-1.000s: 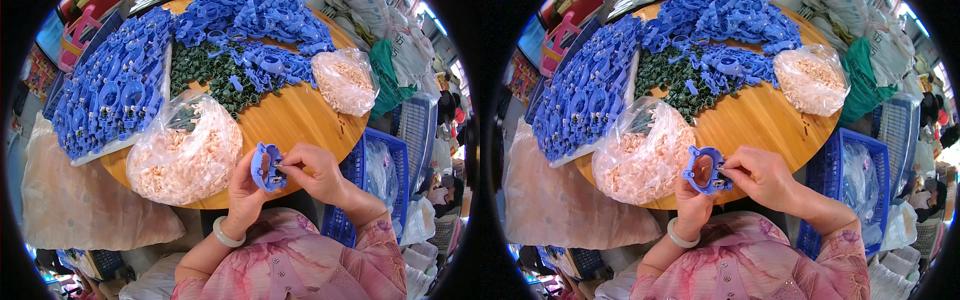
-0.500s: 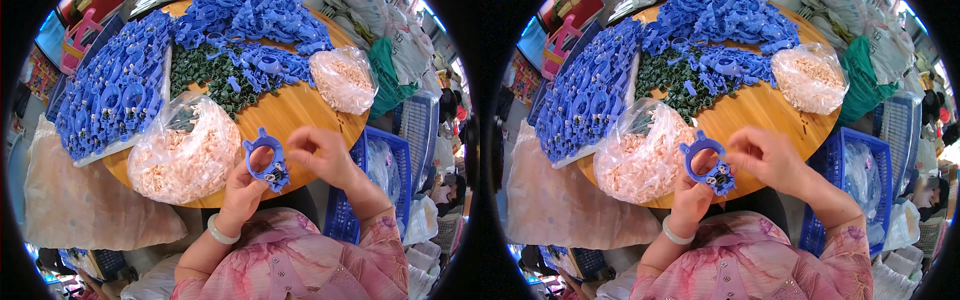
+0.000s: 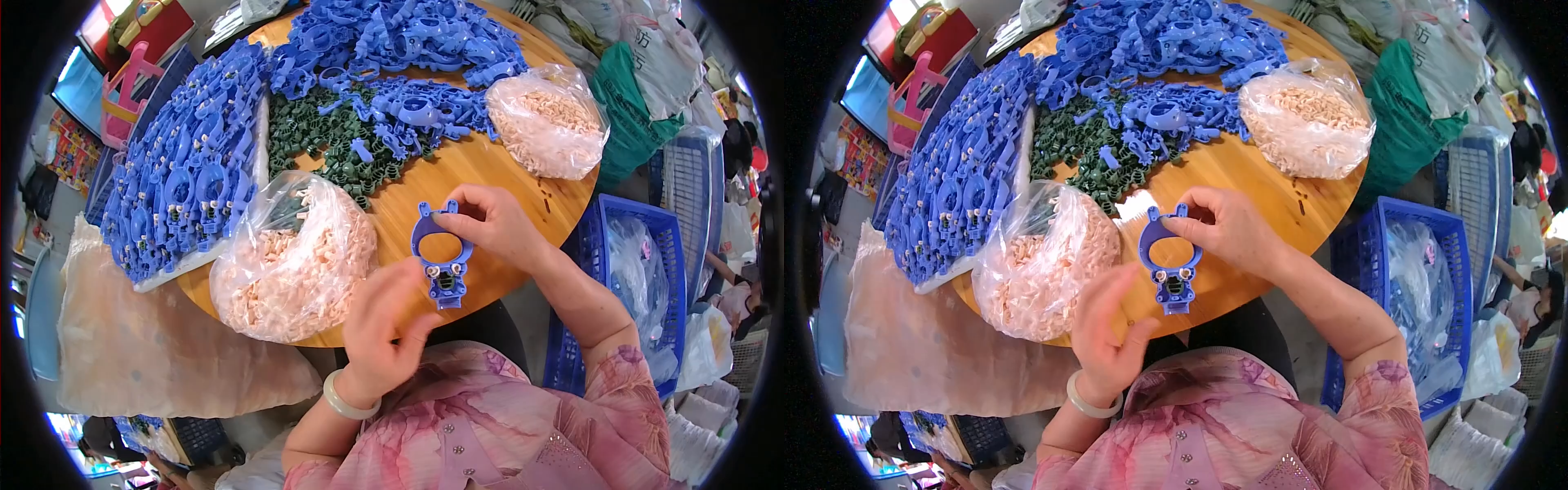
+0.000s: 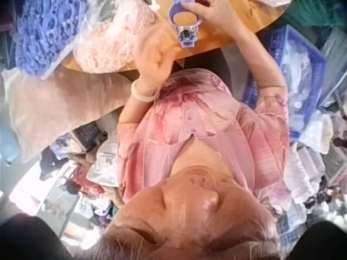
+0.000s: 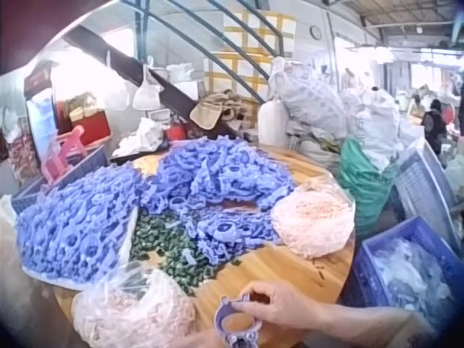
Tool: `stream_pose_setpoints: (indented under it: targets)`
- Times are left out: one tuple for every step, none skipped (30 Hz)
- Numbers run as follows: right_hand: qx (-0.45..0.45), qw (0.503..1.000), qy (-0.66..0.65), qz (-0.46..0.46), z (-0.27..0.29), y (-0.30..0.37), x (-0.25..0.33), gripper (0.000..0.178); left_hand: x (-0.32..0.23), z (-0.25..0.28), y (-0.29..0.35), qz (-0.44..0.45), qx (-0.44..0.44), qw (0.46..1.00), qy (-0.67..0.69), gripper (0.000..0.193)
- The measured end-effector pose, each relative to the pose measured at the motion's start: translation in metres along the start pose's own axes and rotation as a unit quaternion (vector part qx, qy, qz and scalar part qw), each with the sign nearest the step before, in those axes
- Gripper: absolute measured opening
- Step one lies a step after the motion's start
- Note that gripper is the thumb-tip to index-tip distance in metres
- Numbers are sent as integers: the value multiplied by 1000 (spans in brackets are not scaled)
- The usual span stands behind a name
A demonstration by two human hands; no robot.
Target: Assembling small plastic components by hand at a workbench.
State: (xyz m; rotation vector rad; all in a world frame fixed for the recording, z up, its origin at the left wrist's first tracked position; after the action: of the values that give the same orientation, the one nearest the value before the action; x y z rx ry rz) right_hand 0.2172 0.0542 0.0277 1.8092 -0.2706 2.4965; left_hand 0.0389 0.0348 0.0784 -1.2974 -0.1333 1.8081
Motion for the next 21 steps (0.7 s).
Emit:
stream_pose_setpoints:
  targets:
    - [-6, 1000, 8, -6, 2, 0, -1, 16, -11, -10, -4, -49, 31, 998, -20, 49]
    - [-7, 1000, 7, -6, 3, 1, -1, 16, -20, -20, -8, -98, 62, 992, -40, 49]
    - [-8, 1000, 16, -1, 5, 2, 0, 17, -23, -29, -11, -119, 85, 987, -62, 50]
    - [-9, 1000, 25, 7, 6, 2, 1, 17, -22, -33, -12, -121, 86, 987, -64, 50]
    - [-11, 1000, 23, 8, 7, 2, -1, 17, -21, -41, -12, -135, 104, 980, -101, 48]
    - [-13, 1000, 18, 12, 7, 1, -3, 17, -20, -48, -11, -148, 121, 972, -138, 47]
    - [-16, 1000, 13, 15, 8, 2, -5, 16, -19, -51, -10, -159, 118, 969, -148, 46]
    - [-19, 1000, 12, 16, 10, 3, -8, 16, -19, -54, -9, -161, 119, 968, -148, 46]
    - [-16, 1000, -4, 2, 10, 5, -12, 15, -19, -55, -9, -167, 116, 967, -151, 46]
    - [-12, 1000, -20, -12, 10, 5, -17, 14, -19, -57, -9, -173, 112, 966, -156, 45]
    - [-13, 1000, -21, -9, 10, 5, -21, 14, -18, -58, -8, -175, 112, 965, -158, 45]
    - [-21, 999, -48, -14, 10, 6, -25, 13, -15, -58, -9, -162, 111, 969, -149, 44]
    - [-29, 997, -73, -20, 12, 7, -28, 13, -13, -58, -10, -149, 109, 973, -139, 42]
    - [-29, 997, -73, -17, 15, 8, -25, 13, -13, -58, -11, -151, 108, 973, -141, 42]
    - [3, 996, -78, -45, 11, 9, -25, 15, -11, -58, -13, -135, 112, 978, -114, 41]
    - [35, 993, -84, -74, 7, 10, -28, 17, -9, -58, -14, -118, 117, 982, -88, 41]
    - [36, 993, -84, -72, 9, 10, -28, 17, -9, -59, -14, -118, 116, 982, -89, 41]
    - [49, 990, -92, -93, 9, 10, -32, 17, -8, -59, -14, -108, 119, 984, -72, 40]
    - [60, 986, -101, -116, 8, 11, -37, 18, -6, -59, -14, -97, 122, 986, -54, 40]
    - [60, 986, -101, -117, 7, 10, -38, 18, -6, -60, -13, -96, 123, 986, -54, 40]
    - [61, 986, -102, -120, 7, 8, -41, 18, -1, -58, -14, -64, 120, 991, -11, 41]
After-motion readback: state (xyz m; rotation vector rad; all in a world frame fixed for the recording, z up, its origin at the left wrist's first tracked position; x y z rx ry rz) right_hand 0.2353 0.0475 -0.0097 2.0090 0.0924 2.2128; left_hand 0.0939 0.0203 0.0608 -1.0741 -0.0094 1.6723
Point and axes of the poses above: each hand's wrist, its own y-axis away from the middle knuckle, its own z-axis out of the back of the hand, x = y × z, the point moved 9 cm from there along -y, towards the middle knuckle, and after that the axes turned 4 degrees about z, right-handed, at the moved point
